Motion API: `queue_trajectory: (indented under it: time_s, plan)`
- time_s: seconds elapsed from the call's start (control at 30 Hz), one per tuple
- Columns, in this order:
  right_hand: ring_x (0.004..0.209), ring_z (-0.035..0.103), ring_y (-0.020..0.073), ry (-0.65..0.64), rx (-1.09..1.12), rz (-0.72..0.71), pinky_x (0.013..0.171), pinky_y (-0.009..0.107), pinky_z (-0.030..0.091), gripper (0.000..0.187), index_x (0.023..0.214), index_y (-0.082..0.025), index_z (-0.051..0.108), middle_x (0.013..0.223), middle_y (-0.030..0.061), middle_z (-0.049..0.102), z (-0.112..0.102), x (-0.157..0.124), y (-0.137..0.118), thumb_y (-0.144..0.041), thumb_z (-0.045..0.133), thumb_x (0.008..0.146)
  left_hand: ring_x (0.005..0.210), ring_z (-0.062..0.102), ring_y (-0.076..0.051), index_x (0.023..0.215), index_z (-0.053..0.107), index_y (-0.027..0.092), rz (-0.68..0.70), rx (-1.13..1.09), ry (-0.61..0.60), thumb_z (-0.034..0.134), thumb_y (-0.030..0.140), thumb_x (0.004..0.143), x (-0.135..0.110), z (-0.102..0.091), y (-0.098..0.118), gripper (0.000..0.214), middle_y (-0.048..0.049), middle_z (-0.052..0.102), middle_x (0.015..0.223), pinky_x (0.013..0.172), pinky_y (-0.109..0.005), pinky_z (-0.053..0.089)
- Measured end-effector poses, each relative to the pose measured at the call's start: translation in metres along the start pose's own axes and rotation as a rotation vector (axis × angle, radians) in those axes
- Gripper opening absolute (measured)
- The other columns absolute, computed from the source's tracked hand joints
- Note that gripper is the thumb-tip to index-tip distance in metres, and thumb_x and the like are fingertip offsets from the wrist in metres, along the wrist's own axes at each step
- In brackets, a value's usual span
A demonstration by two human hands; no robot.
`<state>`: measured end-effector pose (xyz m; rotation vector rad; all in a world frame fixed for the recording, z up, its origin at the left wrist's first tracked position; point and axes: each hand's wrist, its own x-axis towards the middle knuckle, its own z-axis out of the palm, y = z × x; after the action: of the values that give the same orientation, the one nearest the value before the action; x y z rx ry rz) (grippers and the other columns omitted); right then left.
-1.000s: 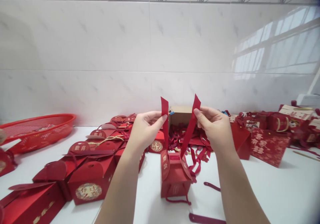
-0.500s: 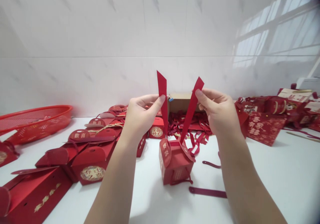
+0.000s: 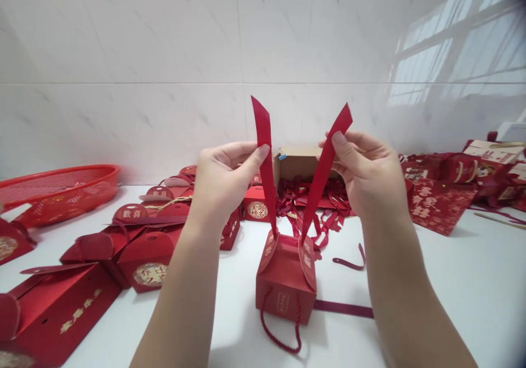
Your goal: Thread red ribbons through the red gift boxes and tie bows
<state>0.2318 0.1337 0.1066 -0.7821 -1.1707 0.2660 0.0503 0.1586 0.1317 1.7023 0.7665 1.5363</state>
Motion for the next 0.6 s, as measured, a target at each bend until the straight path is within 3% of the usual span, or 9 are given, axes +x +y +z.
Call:
queue_trajectory:
  time_s: [0.2, 0.6]
  plan:
    - [0.079, 0.066, 0.0173, 0.033, -0.042, -0.020, 0.061, 0.029, 0.054, 0.031, 0.094, -0.024, 0.065, 0.087, 0.0025, 0.069, -0.002, 0.002, 0.001, -0.049, 0.061, 0.076, 0.082, 0.067, -0.021, 0.079, 0.072, 0.017, -0.007, -0.036, 0.018, 0.075, 0.035, 0.064, 0.001, 0.001, -0.002, 0.023, -0.0036, 0.072, 0.076, 0.069, -0.028, 0.057]
    - [0.063, 0.065, 0.0128, -0.139, 0.093, 0.122, 0.060, 0.027, 0.054, 0.031, 0.085, -0.019, 0.061, 0.075, 0.0016, 0.068, 0.001, 0.002, 0.003, -0.048, 0.065, 0.073, 0.078, 0.066, -0.018, 0.083, 0.070, 0.016, 0.046, -0.020, -0.156, 0.068, 0.042, 0.071, 0.003, 0.007, -0.014, 0.029, -0.0057, 0.071, 0.080, 0.071, -0.026, 0.053]
